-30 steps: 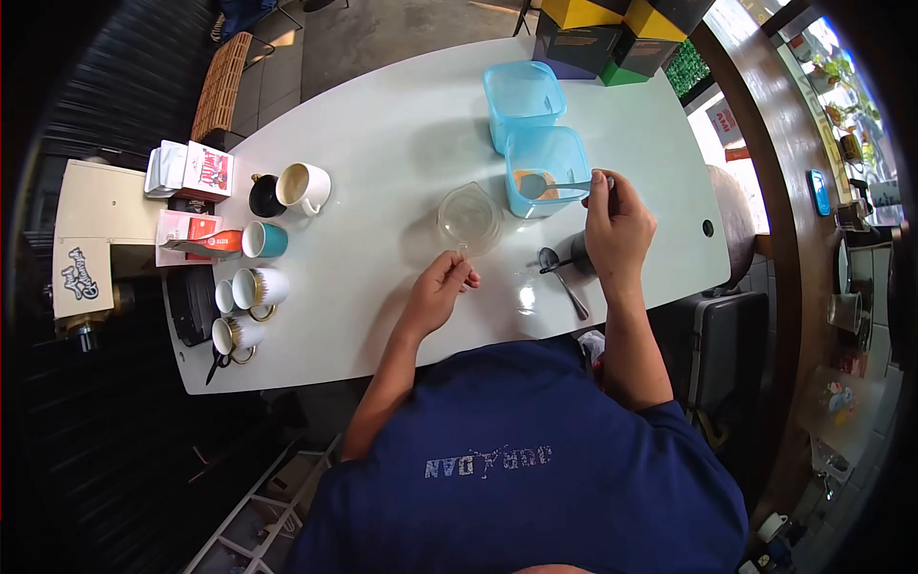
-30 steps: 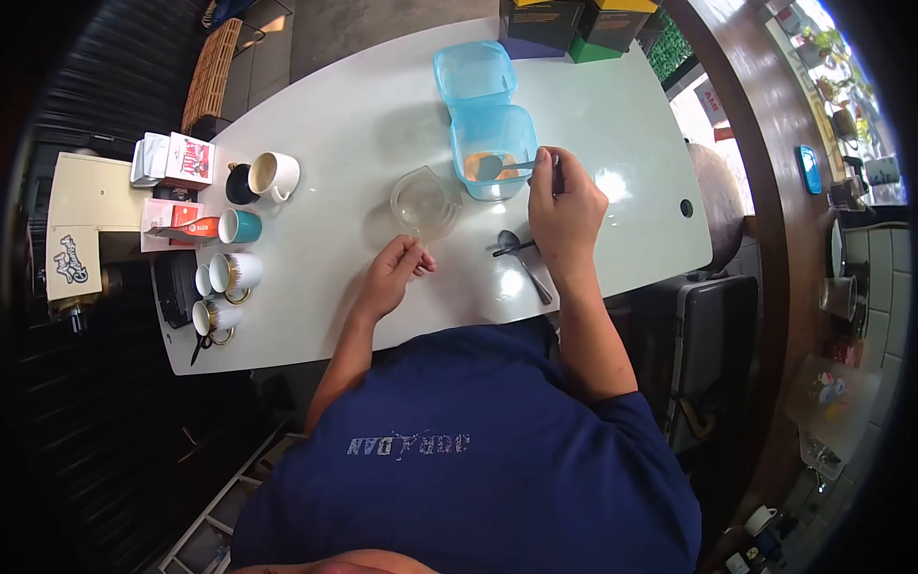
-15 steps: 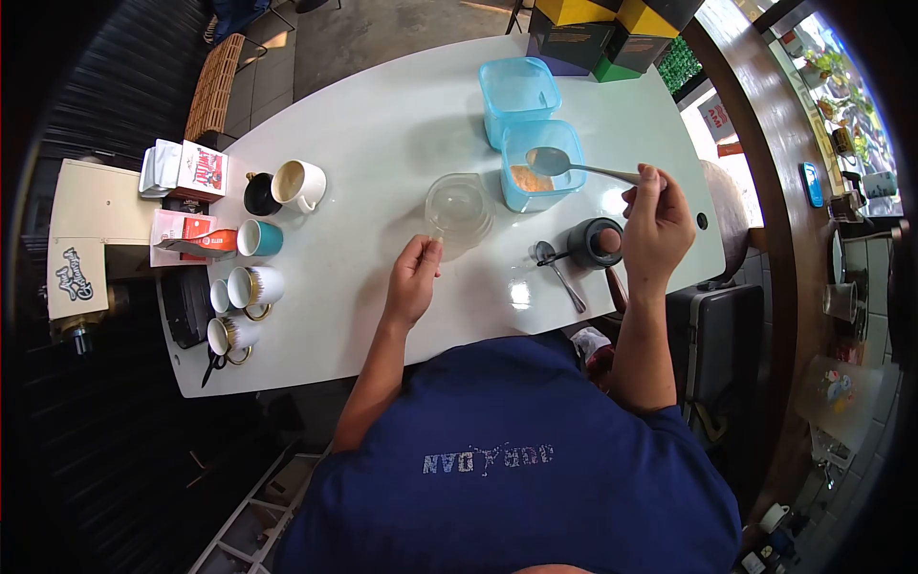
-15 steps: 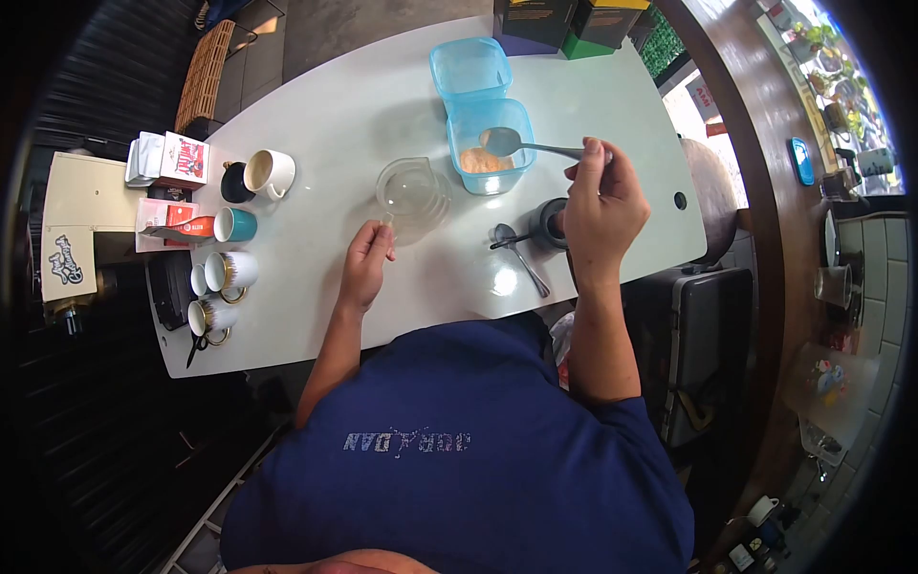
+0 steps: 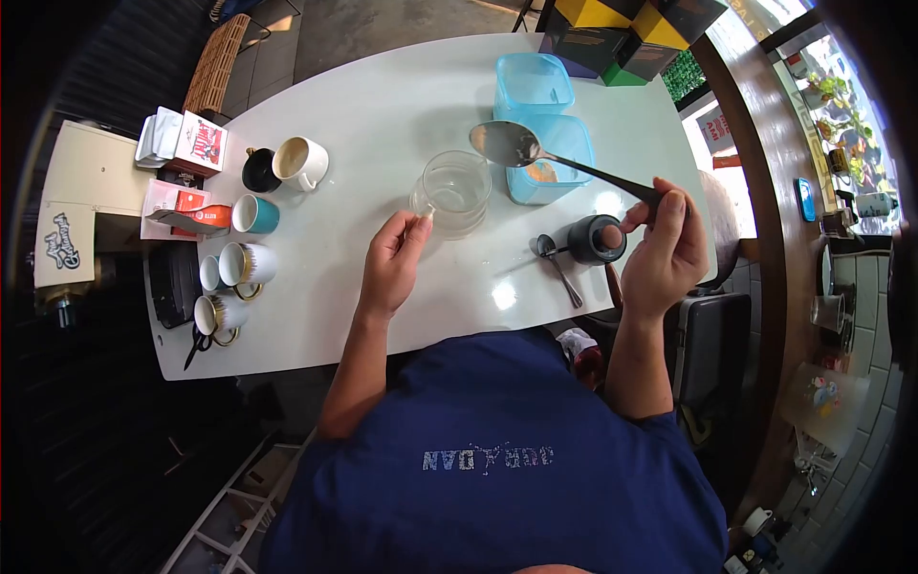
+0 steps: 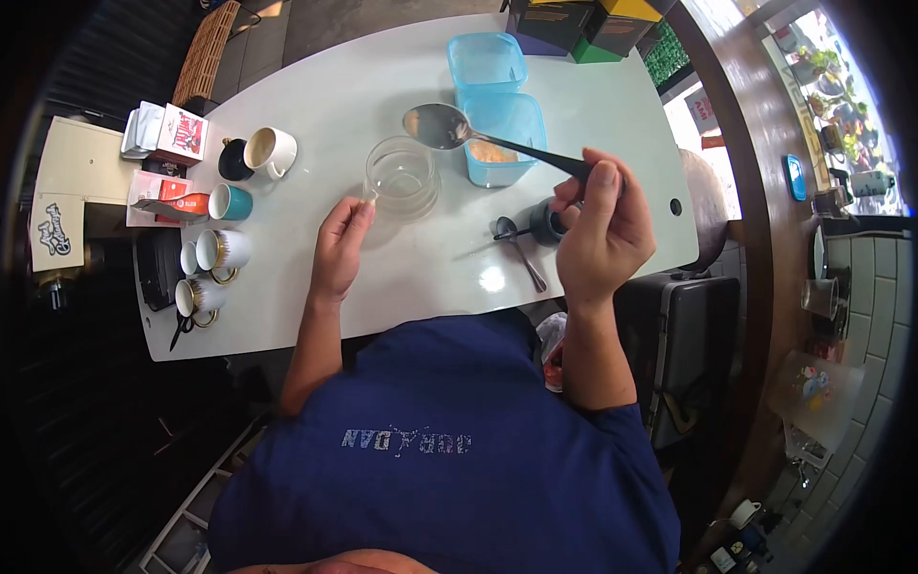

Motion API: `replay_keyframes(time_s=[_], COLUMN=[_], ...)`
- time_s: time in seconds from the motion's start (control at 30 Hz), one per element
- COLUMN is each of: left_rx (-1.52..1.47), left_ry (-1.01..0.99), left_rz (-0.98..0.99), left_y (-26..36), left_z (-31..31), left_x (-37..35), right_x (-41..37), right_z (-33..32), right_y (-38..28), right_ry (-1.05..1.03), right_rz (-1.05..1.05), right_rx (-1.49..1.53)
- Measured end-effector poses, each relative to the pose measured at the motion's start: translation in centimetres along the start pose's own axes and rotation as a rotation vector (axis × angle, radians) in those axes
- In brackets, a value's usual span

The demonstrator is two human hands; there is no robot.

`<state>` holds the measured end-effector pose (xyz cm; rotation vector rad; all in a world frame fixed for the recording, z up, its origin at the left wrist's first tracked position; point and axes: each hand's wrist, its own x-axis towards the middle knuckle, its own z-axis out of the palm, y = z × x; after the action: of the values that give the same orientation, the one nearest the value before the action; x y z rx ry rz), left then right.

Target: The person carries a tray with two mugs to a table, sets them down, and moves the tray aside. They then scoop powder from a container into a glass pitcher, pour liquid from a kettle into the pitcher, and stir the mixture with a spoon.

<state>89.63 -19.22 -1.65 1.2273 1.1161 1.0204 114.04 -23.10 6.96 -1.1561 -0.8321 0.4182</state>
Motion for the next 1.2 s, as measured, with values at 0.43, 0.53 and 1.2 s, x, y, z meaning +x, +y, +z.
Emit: replay_keyframes(time_s=[0.43, 0.53, 1.2], left_rx=[-0.092, -0.049, -0.037], left_ry=[-0.030, -0.048, -0.107], left_rz=[-0.053, -0.045, -0.061], left_y=[-0.6, -1.4, -3.8], left_z=[-1.6, -2.2, -1.4], left_x=[-0.4, -0.2, -0.2], right_x=[-2.3, -3.4, 2.1], right_z=[-0.4, -0.9, 0.0], right_y=[2.9, 2.9, 7.5], right_ry=[-0.412, -0.142, -0.030], right_rz=[-0.709, -0.340, -0.116], right_rx=[-0.024, 0.041, -0.391])
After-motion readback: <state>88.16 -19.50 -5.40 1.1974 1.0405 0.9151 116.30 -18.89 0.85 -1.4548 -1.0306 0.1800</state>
